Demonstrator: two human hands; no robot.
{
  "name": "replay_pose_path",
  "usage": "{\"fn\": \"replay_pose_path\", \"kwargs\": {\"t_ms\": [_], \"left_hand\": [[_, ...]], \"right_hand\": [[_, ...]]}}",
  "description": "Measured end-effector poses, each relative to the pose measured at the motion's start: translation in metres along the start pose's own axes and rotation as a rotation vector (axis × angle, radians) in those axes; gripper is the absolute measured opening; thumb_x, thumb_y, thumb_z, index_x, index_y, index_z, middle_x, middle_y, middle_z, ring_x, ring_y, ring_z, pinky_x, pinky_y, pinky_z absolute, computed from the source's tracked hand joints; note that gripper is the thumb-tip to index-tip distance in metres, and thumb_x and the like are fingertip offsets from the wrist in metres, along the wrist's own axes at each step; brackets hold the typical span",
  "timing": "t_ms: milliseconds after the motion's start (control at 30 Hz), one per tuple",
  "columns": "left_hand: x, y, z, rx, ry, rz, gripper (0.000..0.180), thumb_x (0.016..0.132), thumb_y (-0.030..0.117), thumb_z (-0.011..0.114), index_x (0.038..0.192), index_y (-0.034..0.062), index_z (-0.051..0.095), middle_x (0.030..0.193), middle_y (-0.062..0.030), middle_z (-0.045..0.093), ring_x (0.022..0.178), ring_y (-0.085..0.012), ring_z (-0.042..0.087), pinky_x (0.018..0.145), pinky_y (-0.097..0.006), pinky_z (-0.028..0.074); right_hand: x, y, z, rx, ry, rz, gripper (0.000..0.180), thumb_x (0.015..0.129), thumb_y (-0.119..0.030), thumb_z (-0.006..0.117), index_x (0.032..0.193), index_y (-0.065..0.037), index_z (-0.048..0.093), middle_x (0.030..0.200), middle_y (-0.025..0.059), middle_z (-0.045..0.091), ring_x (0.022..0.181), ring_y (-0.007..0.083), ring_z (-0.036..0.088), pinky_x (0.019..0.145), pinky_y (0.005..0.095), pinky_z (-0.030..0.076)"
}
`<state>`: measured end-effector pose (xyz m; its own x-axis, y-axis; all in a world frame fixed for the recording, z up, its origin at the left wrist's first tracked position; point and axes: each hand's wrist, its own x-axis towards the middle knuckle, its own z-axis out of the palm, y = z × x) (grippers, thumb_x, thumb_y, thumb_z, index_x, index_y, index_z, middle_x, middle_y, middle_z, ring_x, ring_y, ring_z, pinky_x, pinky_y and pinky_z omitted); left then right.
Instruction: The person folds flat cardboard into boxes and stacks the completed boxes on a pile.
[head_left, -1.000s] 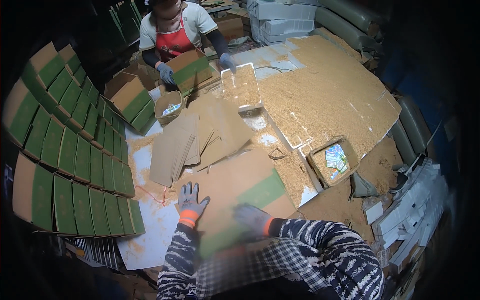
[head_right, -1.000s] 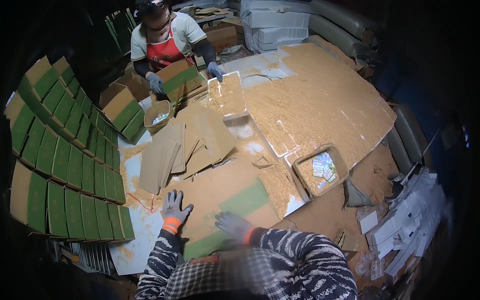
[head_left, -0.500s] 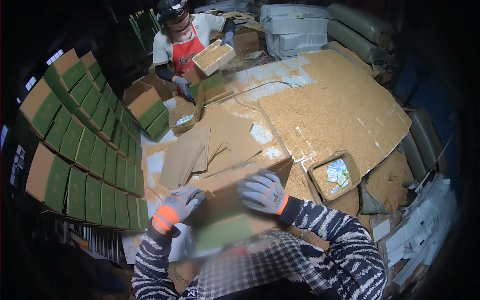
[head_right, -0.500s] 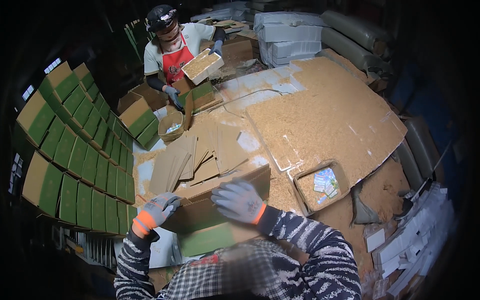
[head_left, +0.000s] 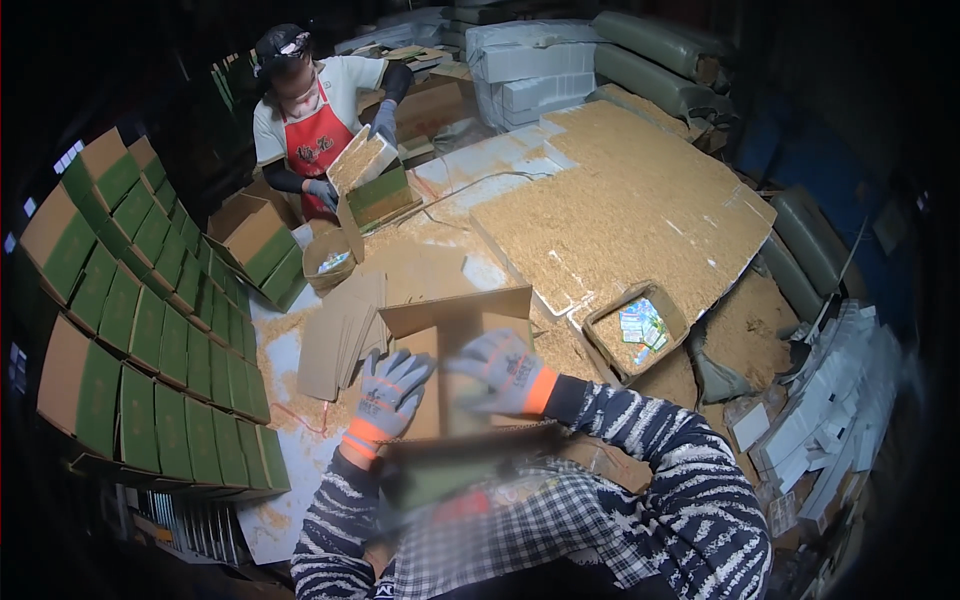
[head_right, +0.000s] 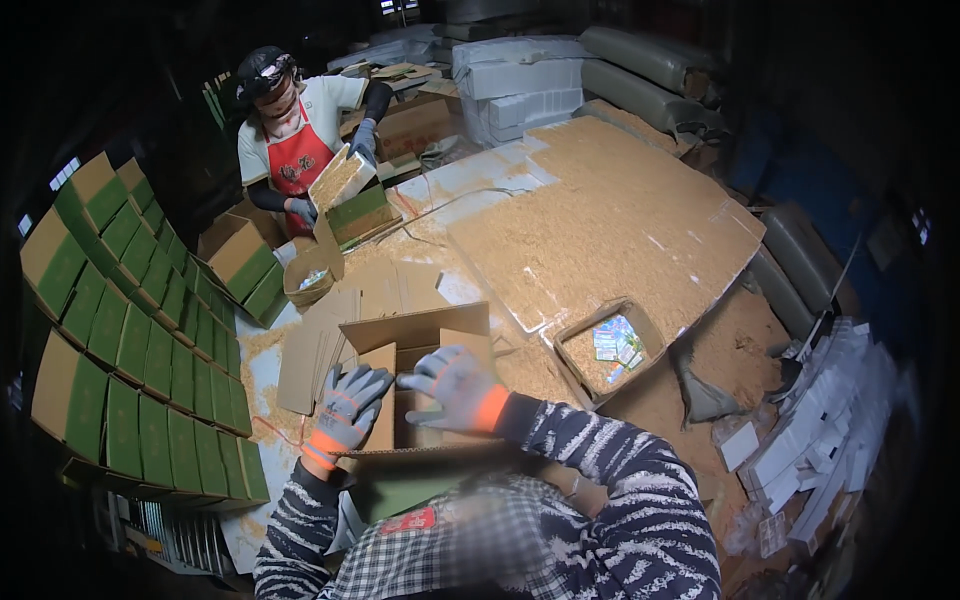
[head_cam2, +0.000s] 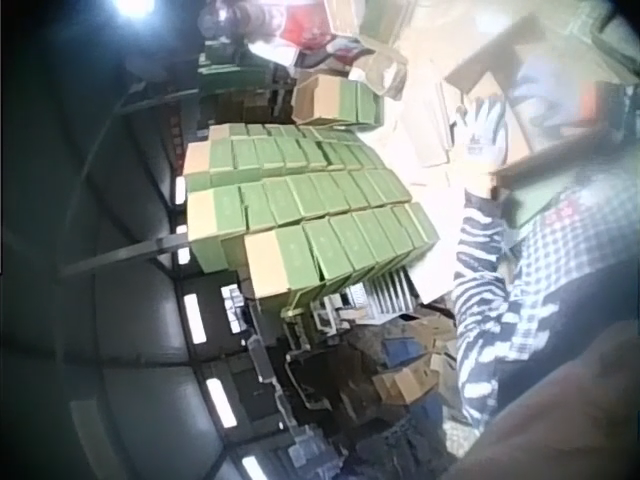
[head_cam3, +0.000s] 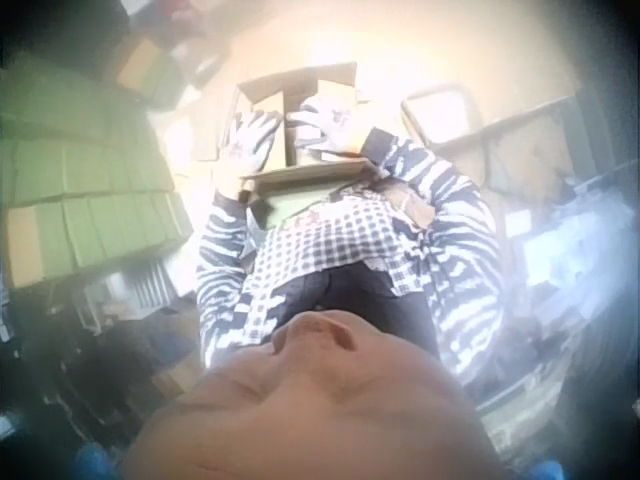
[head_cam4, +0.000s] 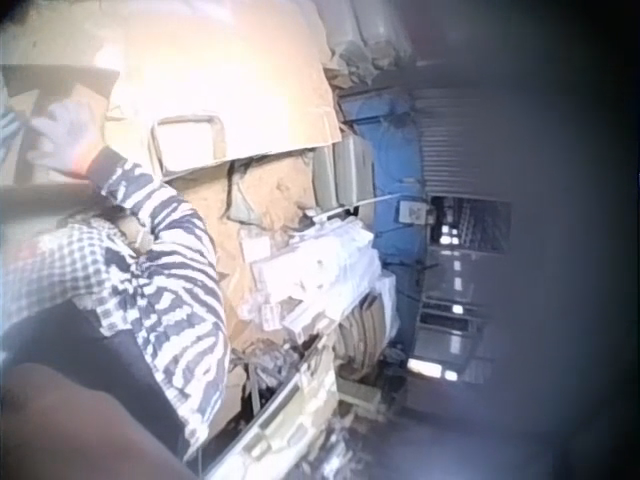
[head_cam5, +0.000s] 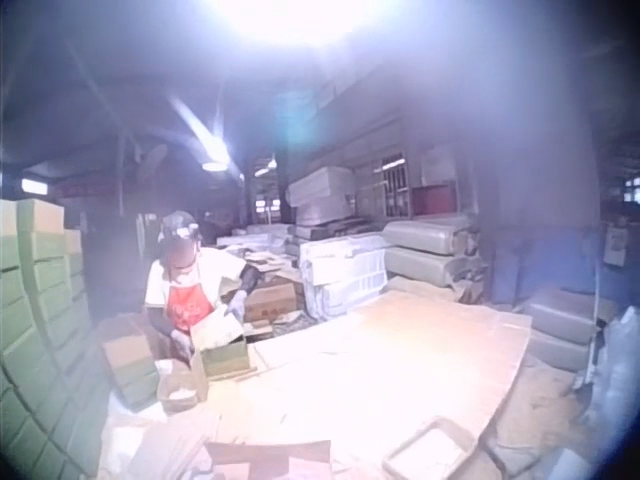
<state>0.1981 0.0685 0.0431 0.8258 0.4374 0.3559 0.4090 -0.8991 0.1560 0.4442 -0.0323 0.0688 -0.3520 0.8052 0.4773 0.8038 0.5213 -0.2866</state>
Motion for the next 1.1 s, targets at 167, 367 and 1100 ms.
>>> {"fn": "replay_pose_path", "kwargs": {"t_ms": [167, 367, 1100], "left_hand": [[-0.013, -0.016, 0.033, -0.186, -0.255, -0.003, 0.035, 0.088, 0.017, 0.057, 0.123, 0.0195, 0.065, 0.140, -0.0056, 0.053, 0.127, -0.0307, 0.049, 0.105, -0.044, 0.038], [-0.049, -0.049, 0.039, -1.170, 0.496, -0.713, 0.042, 0.098, 0.014, 0.051, 0.137, -0.0022, 0.048, 0.140, -0.0140, 0.050, 0.120, -0.0211, 0.054, 0.101, -0.031, 0.043], [-0.066, -0.022, -0.003, -0.620, -0.544, -0.112, 0.030, 0.074, 0.024, 0.069, 0.103, 0.0152, 0.072, 0.089, -0.0093, 0.072, 0.079, -0.0273, 0.068, 0.074, -0.035, 0.054]], "right_hand": [[-0.011, -0.034, -0.022, 0.265, -0.549, 0.068, 0.080, 0.083, -0.061, 0.059, 0.145, -0.014, 0.041, 0.134, 0.0198, 0.053, 0.133, 0.0396, 0.040, 0.115, 0.0535, 0.024], [-0.014, 0.055, 0.017, 0.089, -0.543, 0.135, 0.063, 0.090, -0.043, 0.058, 0.147, -0.022, 0.040, 0.136, 0.0223, 0.053, 0.135, 0.0372, 0.039, 0.111, 0.0491, 0.032], [-0.231, 0.153, 0.029, -0.382, -0.287, 1.033, 0.057, 0.080, -0.024, 0.066, 0.134, -0.015, 0.051, 0.113, 0.0107, 0.058, 0.109, 0.0290, 0.054, 0.092, 0.0436, 0.042]]}}
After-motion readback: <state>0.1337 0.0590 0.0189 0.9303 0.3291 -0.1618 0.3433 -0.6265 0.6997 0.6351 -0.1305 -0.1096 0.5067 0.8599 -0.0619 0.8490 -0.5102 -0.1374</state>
